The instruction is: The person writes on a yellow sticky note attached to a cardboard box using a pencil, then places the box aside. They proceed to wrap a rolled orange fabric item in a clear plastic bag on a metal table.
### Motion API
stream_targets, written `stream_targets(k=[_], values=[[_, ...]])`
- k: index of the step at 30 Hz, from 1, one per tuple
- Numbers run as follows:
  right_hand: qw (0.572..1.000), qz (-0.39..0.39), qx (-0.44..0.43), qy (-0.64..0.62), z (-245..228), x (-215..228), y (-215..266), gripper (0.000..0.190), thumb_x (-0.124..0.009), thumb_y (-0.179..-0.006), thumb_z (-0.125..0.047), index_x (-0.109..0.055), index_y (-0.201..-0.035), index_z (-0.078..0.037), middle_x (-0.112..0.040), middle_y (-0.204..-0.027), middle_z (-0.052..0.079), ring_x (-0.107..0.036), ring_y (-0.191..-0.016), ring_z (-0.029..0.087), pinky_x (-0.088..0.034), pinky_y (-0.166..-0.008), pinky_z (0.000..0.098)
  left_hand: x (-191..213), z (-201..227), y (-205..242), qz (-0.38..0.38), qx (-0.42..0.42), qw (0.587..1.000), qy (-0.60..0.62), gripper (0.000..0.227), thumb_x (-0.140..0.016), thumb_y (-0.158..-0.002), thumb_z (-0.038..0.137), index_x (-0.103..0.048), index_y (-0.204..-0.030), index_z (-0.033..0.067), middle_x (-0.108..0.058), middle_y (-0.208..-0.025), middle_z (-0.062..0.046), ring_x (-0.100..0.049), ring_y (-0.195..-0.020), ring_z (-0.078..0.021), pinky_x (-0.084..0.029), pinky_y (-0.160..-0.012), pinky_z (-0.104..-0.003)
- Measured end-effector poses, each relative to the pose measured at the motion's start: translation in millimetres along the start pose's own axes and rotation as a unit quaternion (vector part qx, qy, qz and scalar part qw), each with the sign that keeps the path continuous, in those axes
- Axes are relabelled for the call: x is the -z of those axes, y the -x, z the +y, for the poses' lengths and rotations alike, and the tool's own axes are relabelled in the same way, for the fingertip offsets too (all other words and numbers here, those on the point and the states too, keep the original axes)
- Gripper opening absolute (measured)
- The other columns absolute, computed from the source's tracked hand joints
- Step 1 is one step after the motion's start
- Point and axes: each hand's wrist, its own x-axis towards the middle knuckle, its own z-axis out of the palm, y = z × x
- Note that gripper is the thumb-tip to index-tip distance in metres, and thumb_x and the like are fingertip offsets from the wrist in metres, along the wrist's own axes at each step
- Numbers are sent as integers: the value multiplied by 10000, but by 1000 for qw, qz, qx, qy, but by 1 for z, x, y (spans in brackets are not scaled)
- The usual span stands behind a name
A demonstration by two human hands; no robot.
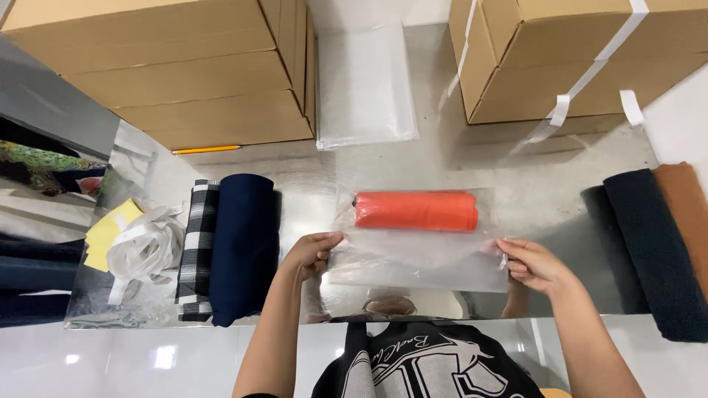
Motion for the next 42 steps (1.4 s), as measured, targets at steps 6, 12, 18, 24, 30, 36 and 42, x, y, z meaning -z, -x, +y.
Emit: stream_targets(k=[6,12,18,24,30,36,42], values=[[999,-26,27,-19,-2,43,-43,214,-640,-1054,-136,-697,-1199,10,-801,-1129,201,-780,-859,352,-642,-653,394,11,-7,-40,7,-54,998,-15,264,-894,-900,170,-801,-1125,67,-656,-703,17,-645,-534,-44,-436,-432,-129],[995,-5,77,-60,-58,5,-20,254,-566,-1072,-77,-645,-1202,126,-697,-1248,264,-679,-1210,356,-530,-1178,461,-20,46,-9,1,-91,994,65,79,-779,-958,52,-760,-1007,-7,-808,-1008,-169,-820,-1002,-293,-654,-731,-227],[968,12,178,-177,-44,29,-64,108,-589,-1001,4,-693,-1020,25,-741,-1212,257,-743,-1163,362,-600,-1106,454,-45,78,4,4,-154,988,3,136,-810,-901,74,-773,-907,-57,-812,-989,-180,-804,-1062,-263,-657,-1018,-334],[942,52,257,-210,-12,34,-77,201,-523,-971,-47,-546,-786,-125,-552,-811,-7,-586,-812,118,-571,-903,311,-37,36,-35,-20,-257,964,-66,184,-833,-948,118,-733,-795,128,-650,-753,70,-529,-736,-23,-400,-700,-188],[974,128,168,-77,40,63,-72,201,-551,-1101,-81,-680,-1150,67,-728,-1110,206,-673,-967,268,-542,-706,381,-17,-17,-48,-35,-110,990,-81,132,-870,-831,162,-788,-790,68,-608,-1579,-72,-771,-967,-211,-702,-731,-275],[982,151,105,41,13,42,-41,269,-668,-1073,-190,-679,-1235,24,-636,-825,192,-632,-776,195,-419,-534,280,-32,-3,-19,13,-91,990,-106,261,-785,-959,301,-786,-1066,63,-632,-544,-104,-594,-462,-133,-371,-433,-214],[977,142,149,54,26,51,-53,201,-687,-1069,-227,-707,-1040,-29,-578,-672,119,-526,-605,109,-307,-455,227,-37,-13,-24,59,-112,989,-75,167,-789,-971,255,-754,-975,92,-486,-572,13,-390,-449,-69,-253,-446,-223]])
